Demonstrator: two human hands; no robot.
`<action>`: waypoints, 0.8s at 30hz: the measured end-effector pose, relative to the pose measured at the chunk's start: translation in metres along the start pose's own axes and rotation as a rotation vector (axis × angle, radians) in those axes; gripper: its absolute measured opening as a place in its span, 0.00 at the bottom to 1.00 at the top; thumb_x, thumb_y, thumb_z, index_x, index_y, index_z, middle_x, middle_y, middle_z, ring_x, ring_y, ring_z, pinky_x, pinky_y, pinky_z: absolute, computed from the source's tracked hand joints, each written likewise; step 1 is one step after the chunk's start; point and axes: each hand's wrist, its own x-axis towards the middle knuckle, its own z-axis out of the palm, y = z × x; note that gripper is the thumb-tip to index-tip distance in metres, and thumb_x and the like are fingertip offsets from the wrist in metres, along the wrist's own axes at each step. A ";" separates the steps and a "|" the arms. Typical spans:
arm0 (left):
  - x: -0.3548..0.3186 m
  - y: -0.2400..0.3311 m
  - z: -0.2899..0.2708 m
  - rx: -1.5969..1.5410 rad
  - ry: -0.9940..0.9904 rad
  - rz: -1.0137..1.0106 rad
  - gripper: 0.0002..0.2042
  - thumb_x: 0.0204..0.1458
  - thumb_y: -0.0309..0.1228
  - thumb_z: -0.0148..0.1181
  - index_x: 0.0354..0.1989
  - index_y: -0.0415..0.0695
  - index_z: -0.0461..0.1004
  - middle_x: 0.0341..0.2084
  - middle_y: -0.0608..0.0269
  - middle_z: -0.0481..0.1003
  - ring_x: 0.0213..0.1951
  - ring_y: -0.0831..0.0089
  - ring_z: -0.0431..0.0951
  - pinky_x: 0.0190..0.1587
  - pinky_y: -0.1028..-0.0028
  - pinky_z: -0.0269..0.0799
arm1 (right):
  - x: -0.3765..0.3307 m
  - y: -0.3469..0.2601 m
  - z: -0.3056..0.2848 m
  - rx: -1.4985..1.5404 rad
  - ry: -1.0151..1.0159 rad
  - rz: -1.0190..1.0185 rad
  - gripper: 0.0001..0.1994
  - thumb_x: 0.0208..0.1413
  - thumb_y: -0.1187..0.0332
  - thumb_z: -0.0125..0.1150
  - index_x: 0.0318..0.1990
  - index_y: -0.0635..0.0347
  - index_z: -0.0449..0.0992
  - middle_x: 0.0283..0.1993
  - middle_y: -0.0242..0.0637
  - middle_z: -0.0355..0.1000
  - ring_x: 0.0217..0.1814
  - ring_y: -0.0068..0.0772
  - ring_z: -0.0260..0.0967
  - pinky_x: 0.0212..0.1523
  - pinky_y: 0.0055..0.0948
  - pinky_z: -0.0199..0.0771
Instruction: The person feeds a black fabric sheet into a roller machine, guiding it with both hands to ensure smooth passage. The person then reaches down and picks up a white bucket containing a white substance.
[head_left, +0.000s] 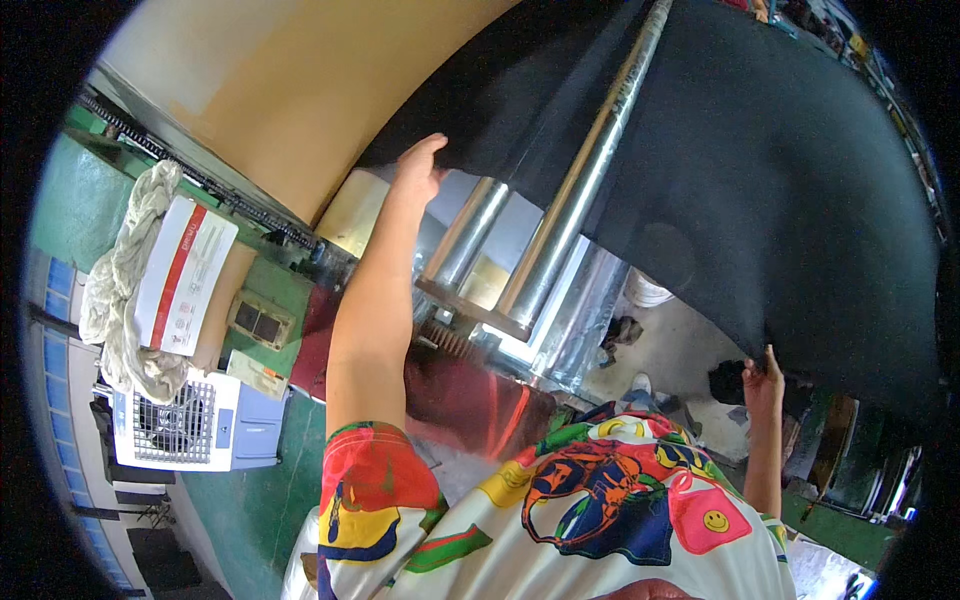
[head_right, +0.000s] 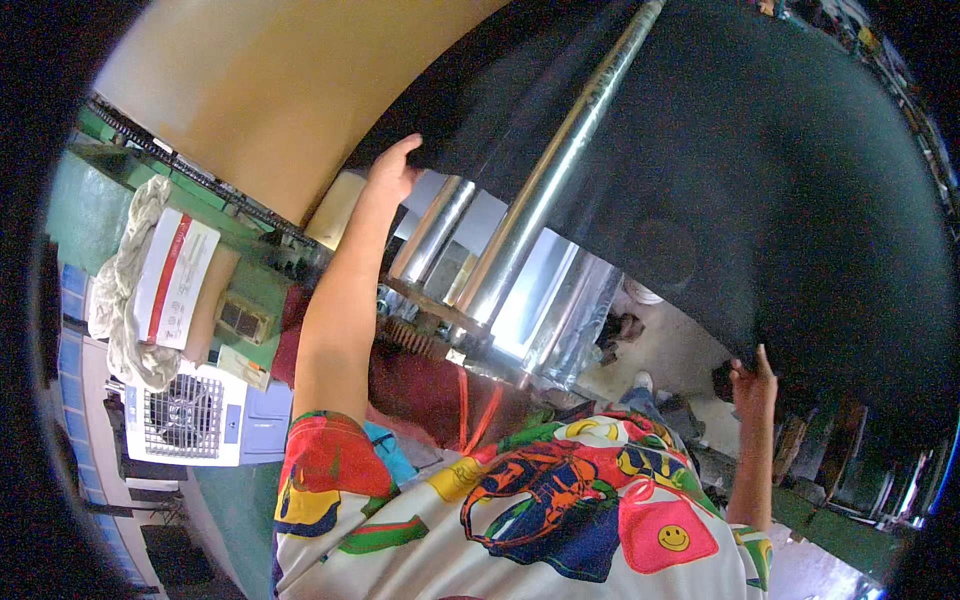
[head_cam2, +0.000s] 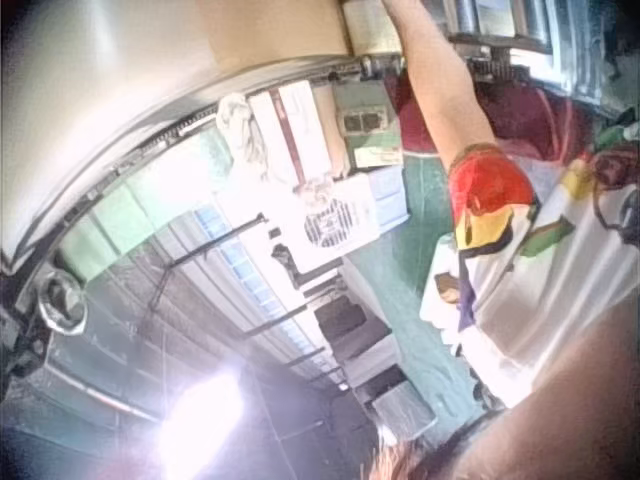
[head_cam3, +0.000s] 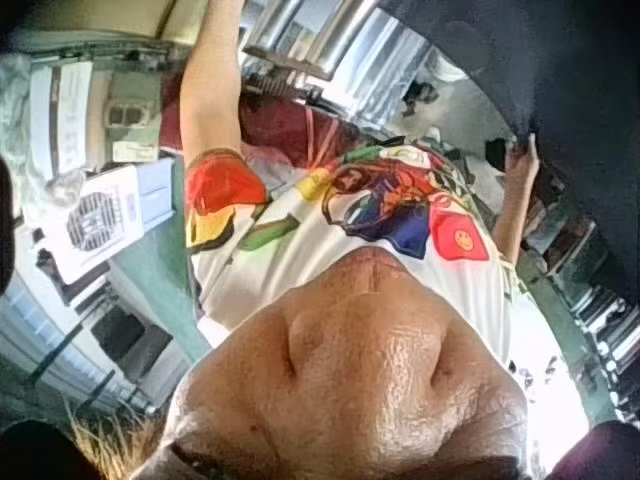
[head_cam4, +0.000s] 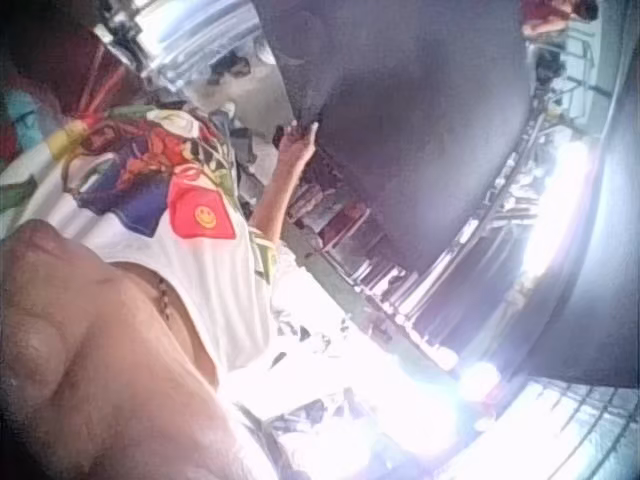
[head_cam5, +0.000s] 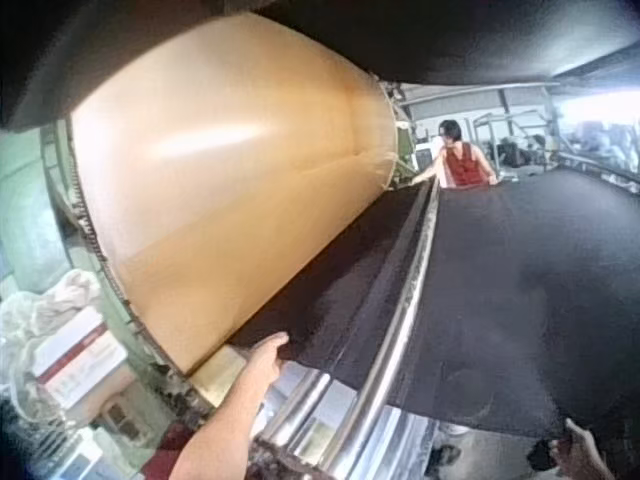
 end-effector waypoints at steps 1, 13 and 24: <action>-0.008 -0.002 0.014 0.079 -0.003 0.024 0.13 0.36 0.20 0.50 0.32 0.45 0.73 0.41 0.61 0.67 0.44 0.67 0.62 0.46 0.63 0.54 | 0.000 0.010 -0.001 0.008 -0.021 -0.010 0.14 0.51 0.64 0.48 0.40 0.65 0.64 0.29 0.38 0.67 0.22 0.28 0.66 0.18 0.23 0.67; -0.002 0.019 -0.021 -0.120 0.346 0.052 0.12 0.38 0.23 0.54 0.35 0.41 0.71 0.41 0.55 0.66 0.38 0.64 0.66 0.41 0.67 0.63 | -0.008 0.038 0.046 -0.137 -0.194 0.075 0.13 0.51 0.60 0.49 0.29 0.64 0.68 0.23 0.45 0.69 0.18 0.29 0.66 0.18 0.24 0.65; -0.018 0.027 -0.003 -0.038 0.479 0.066 0.09 0.34 0.18 0.51 0.27 0.39 0.73 0.39 0.56 0.66 0.37 0.65 0.67 0.36 0.69 0.65 | -0.007 0.062 0.087 -0.287 -0.388 0.130 0.20 0.52 0.55 0.44 0.28 0.68 0.68 0.20 0.41 0.67 0.18 0.32 0.65 0.23 0.30 0.66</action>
